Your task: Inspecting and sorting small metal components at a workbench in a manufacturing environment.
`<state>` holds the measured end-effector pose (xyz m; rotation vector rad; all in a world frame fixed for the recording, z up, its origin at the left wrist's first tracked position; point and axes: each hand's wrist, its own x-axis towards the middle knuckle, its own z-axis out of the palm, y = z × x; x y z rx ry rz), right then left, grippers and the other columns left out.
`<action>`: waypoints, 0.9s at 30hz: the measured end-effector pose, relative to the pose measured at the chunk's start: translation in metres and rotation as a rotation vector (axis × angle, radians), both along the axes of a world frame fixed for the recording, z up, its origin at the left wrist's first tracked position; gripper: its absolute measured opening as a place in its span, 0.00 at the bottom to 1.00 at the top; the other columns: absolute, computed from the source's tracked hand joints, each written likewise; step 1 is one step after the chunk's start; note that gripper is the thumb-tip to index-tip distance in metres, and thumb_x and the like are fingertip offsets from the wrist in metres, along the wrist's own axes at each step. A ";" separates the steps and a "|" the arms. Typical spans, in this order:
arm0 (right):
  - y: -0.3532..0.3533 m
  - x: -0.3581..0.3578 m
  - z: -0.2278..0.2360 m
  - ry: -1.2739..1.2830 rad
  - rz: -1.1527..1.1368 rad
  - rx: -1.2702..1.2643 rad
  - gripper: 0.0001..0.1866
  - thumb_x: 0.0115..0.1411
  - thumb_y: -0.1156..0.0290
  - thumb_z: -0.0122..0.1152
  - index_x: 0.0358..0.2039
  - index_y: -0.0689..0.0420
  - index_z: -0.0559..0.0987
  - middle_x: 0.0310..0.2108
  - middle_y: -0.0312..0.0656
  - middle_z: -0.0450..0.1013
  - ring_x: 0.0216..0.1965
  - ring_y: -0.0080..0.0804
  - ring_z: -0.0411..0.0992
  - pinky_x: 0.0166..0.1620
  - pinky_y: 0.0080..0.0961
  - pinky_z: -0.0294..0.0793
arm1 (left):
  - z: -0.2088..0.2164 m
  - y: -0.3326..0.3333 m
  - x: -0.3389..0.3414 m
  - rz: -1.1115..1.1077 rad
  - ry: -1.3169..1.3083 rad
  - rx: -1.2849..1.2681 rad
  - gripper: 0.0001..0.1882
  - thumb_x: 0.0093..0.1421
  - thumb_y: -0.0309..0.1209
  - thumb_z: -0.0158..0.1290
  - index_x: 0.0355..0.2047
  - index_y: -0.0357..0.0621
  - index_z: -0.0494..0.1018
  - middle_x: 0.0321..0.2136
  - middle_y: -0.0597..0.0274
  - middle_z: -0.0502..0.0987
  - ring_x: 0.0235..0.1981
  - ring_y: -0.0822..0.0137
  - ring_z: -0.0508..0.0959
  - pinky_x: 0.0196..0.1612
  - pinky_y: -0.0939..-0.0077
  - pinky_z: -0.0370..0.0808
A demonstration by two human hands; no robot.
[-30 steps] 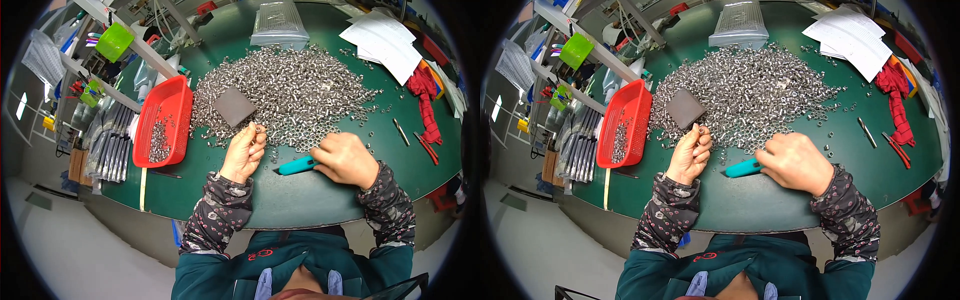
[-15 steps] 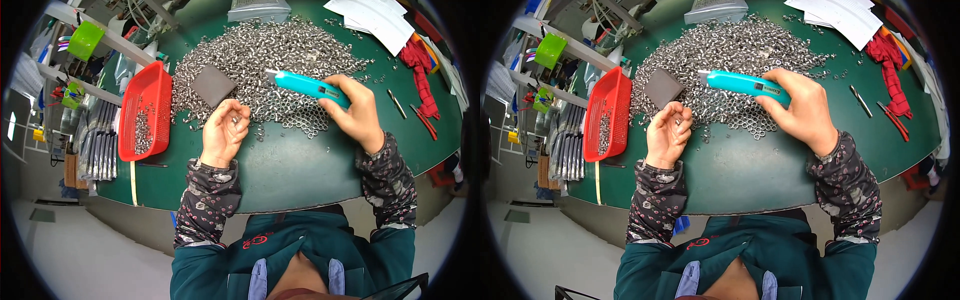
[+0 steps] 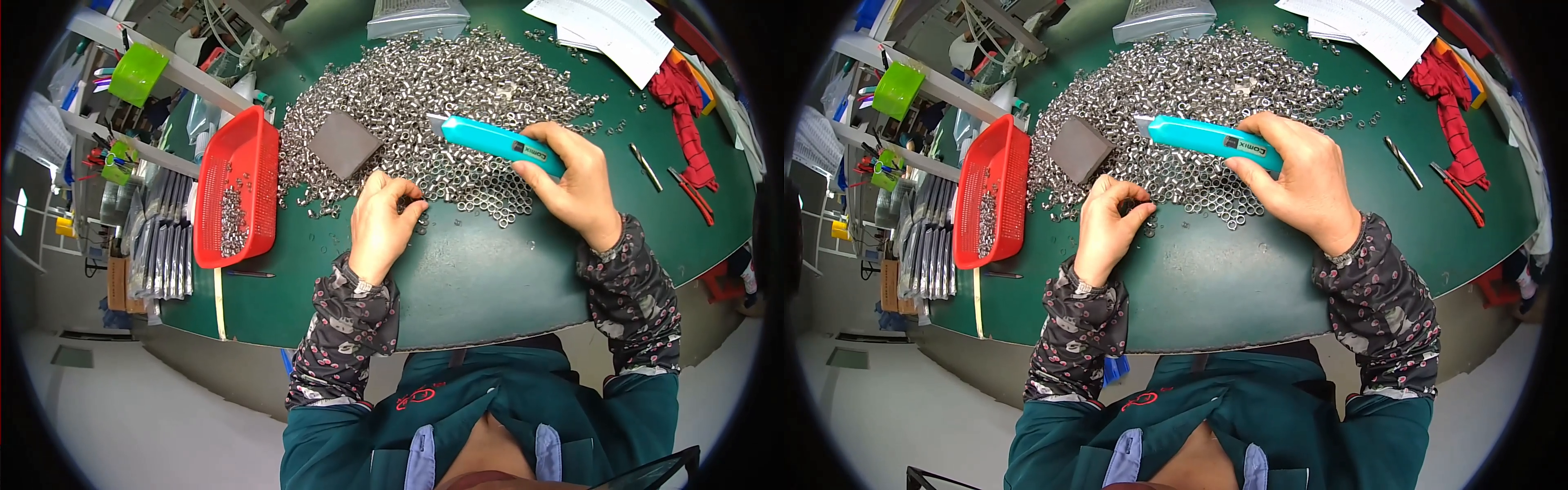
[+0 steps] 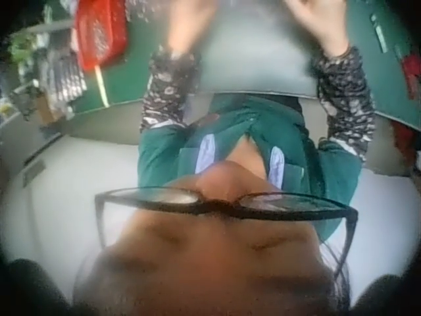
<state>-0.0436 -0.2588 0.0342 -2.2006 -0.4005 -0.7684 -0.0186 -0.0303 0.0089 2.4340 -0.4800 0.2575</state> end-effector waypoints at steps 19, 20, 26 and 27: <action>0.007 -0.006 -0.001 0.055 0.112 -0.116 0.14 0.39 0.71 0.60 0.28 0.60 0.71 0.23 0.44 0.69 0.25 0.40 0.69 0.28 0.29 0.67 | 0.003 0.018 0.010 -0.298 0.923 -1.294 0.05 0.56 0.25 0.42 0.33 0.40 0.64 0.26 0.64 0.68 0.17 0.83 0.59 0.13 0.94 0.54; 0.009 -0.005 -0.004 0.063 0.138 -0.092 0.14 0.40 0.70 0.60 0.28 0.60 0.71 0.23 0.43 0.69 0.25 0.40 0.69 0.27 0.29 0.67 | 0.003 0.018 0.010 -0.283 0.889 -1.277 0.06 0.56 0.25 0.42 0.34 0.39 0.64 0.26 0.64 0.68 0.16 0.83 0.59 0.13 0.94 0.54; 0.011 -0.005 -0.002 0.201 0.186 -0.074 0.13 0.41 0.70 0.59 0.29 0.61 0.71 0.22 0.45 0.69 0.24 0.40 0.69 0.27 0.28 0.66 | -0.004 0.016 0.014 -0.307 0.877 -1.377 0.08 0.56 0.28 0.44 0.35 0.39 0.66 0.24 0.65 0.67 0.15 0.83 0.59 0.13 0.94 0.55; 0.011 -0.005 -0.002 0.235 0.203 -0.072 0.14 0.41 0.71 0.59 0.29 0.62 0.71 0.23 0.46 0.69 0.24 0.40 0.69 0.28 0.27 0.66 | -0.004 0.016 0.013 -0.308 0.876 -1.379 0.08 0.56 0.28 0.44 0.35 0.39 0.66 0.24 0.65 0.67 0.15 0.83 0.59 0.13 0.94 0.55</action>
